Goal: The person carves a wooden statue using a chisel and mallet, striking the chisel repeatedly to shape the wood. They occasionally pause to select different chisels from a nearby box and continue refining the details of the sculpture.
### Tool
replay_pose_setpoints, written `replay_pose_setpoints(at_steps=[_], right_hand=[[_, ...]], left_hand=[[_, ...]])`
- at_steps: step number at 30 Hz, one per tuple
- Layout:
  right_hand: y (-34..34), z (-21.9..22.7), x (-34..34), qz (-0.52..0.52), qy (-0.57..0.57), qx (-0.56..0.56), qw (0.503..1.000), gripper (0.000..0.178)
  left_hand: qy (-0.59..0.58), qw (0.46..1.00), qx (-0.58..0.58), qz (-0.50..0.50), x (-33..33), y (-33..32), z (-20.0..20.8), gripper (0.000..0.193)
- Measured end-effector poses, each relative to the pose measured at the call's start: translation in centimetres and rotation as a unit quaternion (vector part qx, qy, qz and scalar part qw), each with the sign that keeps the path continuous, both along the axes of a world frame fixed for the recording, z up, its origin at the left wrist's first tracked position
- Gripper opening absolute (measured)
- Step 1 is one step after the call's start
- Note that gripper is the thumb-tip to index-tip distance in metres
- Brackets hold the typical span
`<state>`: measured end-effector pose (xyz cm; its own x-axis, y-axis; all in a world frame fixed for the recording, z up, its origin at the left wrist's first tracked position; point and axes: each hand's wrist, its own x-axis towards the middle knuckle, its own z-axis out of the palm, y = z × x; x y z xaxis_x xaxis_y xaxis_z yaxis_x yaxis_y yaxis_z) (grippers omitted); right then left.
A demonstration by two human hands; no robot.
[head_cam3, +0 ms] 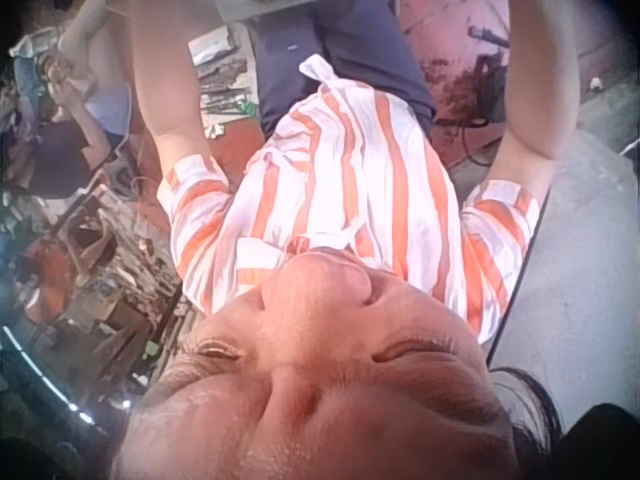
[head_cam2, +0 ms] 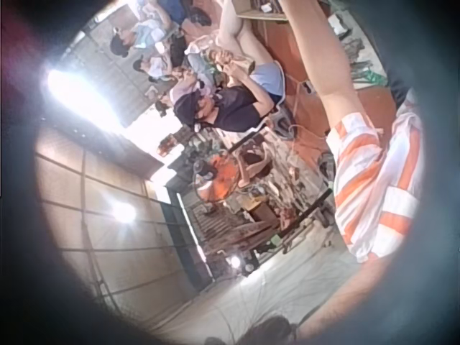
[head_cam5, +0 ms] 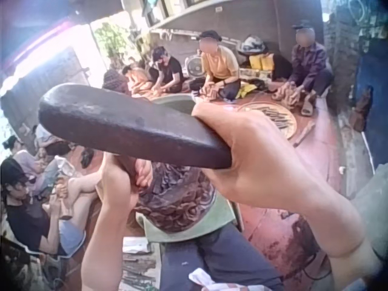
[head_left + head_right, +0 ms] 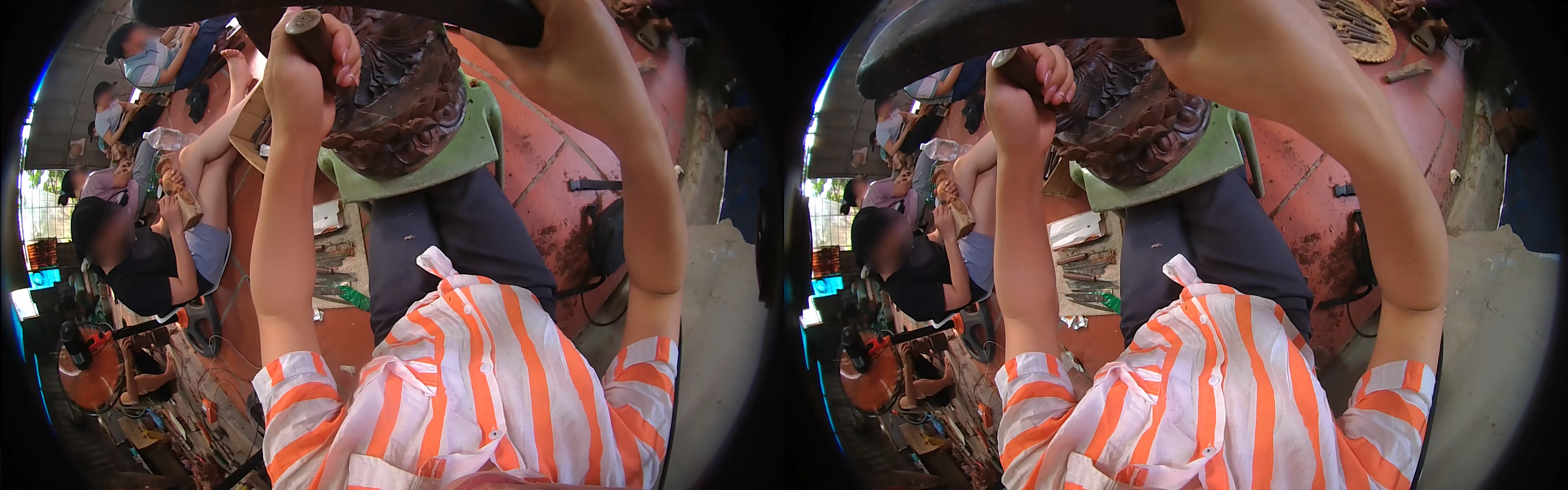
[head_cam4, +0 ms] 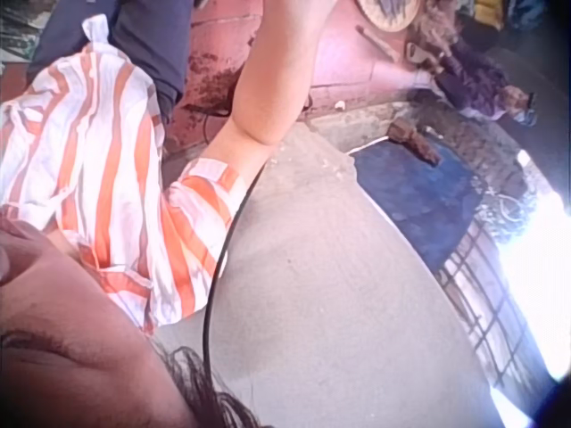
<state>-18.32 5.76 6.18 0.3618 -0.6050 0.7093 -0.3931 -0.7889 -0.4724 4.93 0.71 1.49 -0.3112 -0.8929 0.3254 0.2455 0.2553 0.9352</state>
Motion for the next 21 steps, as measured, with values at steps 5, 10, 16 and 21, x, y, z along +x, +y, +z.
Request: replay_pose_setpoints(at_steps=[5,10,16,21], right_hand=[[-0.1,-0.1,-0.2,0.010,-0.019,0.028,0.999,0.020],[1.2,1.4,0.4,-0.001,-0.010,0.060,0.998,0.019],[0.5,0.4,0.5,-0.144,0.184,-0.032,0.972,0.024],[0.5,0.0,0.4,-0.124,0.136,-0.006,0.983,0.029]], left_hand=[[-0.001,1.000,0.011,0.013,-0.3,0.1,-0.1,0.041],[-0.017,1.000,-0.002,0.012,-0.2,0.0,-0.4,0.042],[-0.204,0.958,-0.144,0.141,-1.6,0.6,-1.3,0.045],[-0.084,0.993,-0.027,0.080,-2.2,0.9,-0.9,0.045]])
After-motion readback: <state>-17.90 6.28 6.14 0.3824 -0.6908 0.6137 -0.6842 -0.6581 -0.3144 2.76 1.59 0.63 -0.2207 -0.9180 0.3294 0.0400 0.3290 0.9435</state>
